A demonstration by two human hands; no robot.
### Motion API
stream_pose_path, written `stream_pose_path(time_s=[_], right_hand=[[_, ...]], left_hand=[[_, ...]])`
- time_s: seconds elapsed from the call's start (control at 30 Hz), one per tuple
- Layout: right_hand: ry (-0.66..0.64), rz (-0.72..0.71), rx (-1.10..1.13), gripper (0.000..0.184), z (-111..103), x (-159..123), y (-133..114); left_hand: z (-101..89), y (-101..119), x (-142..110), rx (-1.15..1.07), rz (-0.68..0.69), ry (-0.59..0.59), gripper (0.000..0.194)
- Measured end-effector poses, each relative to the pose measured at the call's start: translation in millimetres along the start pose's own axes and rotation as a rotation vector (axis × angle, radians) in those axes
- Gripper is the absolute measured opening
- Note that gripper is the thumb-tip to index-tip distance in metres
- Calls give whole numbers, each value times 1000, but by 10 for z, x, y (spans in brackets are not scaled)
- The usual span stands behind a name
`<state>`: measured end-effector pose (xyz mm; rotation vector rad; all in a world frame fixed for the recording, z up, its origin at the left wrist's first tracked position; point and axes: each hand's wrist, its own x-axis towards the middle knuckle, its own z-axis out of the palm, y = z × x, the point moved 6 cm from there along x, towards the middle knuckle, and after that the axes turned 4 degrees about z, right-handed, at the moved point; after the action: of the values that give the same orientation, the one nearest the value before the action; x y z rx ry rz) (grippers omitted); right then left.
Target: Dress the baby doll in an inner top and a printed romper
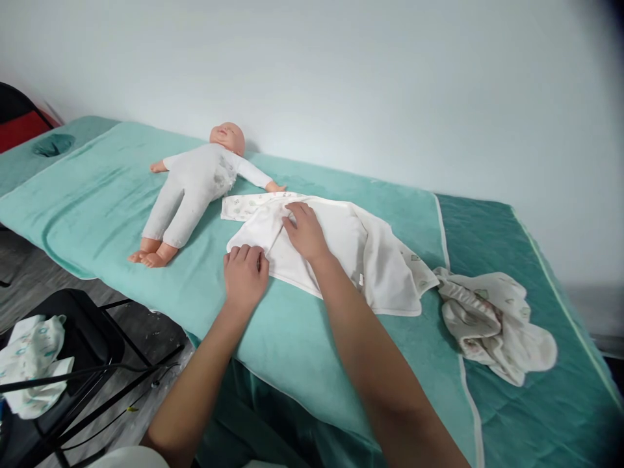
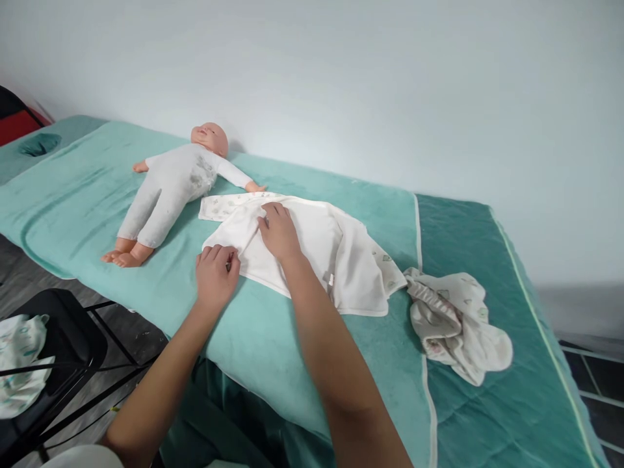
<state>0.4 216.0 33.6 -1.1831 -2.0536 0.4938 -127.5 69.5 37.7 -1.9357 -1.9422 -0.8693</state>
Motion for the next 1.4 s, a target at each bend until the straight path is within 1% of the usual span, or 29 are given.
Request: stream_pose_path(time_s=[0.03, 0.13, 0.3, 0.43, 0.5, 0.63, 0.7, 0.77, 0.83, 1.0, 1.07, 1.1, 1.17, 1.2, 1.23, 1.27, 1.3, 1.37, 1.4], right_hand=[[-2, -17, -5, 41, 5, 2, -13], [-89, -42, -83, 46, 95, -5, -51], [-197, 24, -294, 56, 256, 1, -43], [-266, 45, -397, 64, 315, 71, -34], [-287, 53, -416, 66, 317, 101, -40], [-295, 68, -433, 66, 282, 53, -100], [-299, 57, -447, 68, 249, -58, -156], [-310, 31, -462, 70, 197, -234, -224], [-337, -14, -472, 69, 130, -465, -298], [-411, -116, -445, 61, -72, -1091, -445], [-446, -149, -360, 60, -164, -1265, -479], [-488, -166, -283, 60, -211, -1323, -486], [-562, -150, -58, 57, -354, -1349, -436], [-556, -101, 63, 54, -464, -1305, -358], [-506, -28, 169, 50, -603, -1227, -232], [-391, 70, 237, 47, -776, -1127, -51], [-233, 168, 238, 45, -975, -1033, 169], [93, 351, 122, 41, -1384, -935, 643], [194, 460, 11, 39, -1548, -942, 877]], left_hand=[[-4, 9, -1, 6, 12, 4, 13], [-2, 36, -2, 11, 44, -1, 16], [22, 45, 3, 19, 36, -20, 17], [9, 62, 12, 22, 43, -26, 16], [-20, 104, 14, -30, 104, -18, 15], [-85, 221, -10, -198, 296, -31, 17], [-102, 266, -35, -254, 373, -57, 17], [-97, 295, -57, -260, 425, -94, 18], [-77, 304, -68, -233, 438, -128, 22], [-41, 304, -57, -167, 420, -176, 35], [-36, 307, -49, -161, 419, -186, 35], [-34, 307, -46, -163, 417, -189, 35], [-29, 304, -42, -165, 410, -191, 33], [-26, 302, -41, -162, 407, -187, 32], [-25, 300, -41, -157, 404, -180, 32], [-24, 296, -41, -152, 400, -171, 32], [-22, 293, -41, -149, 395, -164, 33], [-18, 287, -39, -147, 386, -154, 33], [-15, 285, -38, -150, 383, -152, 33]])
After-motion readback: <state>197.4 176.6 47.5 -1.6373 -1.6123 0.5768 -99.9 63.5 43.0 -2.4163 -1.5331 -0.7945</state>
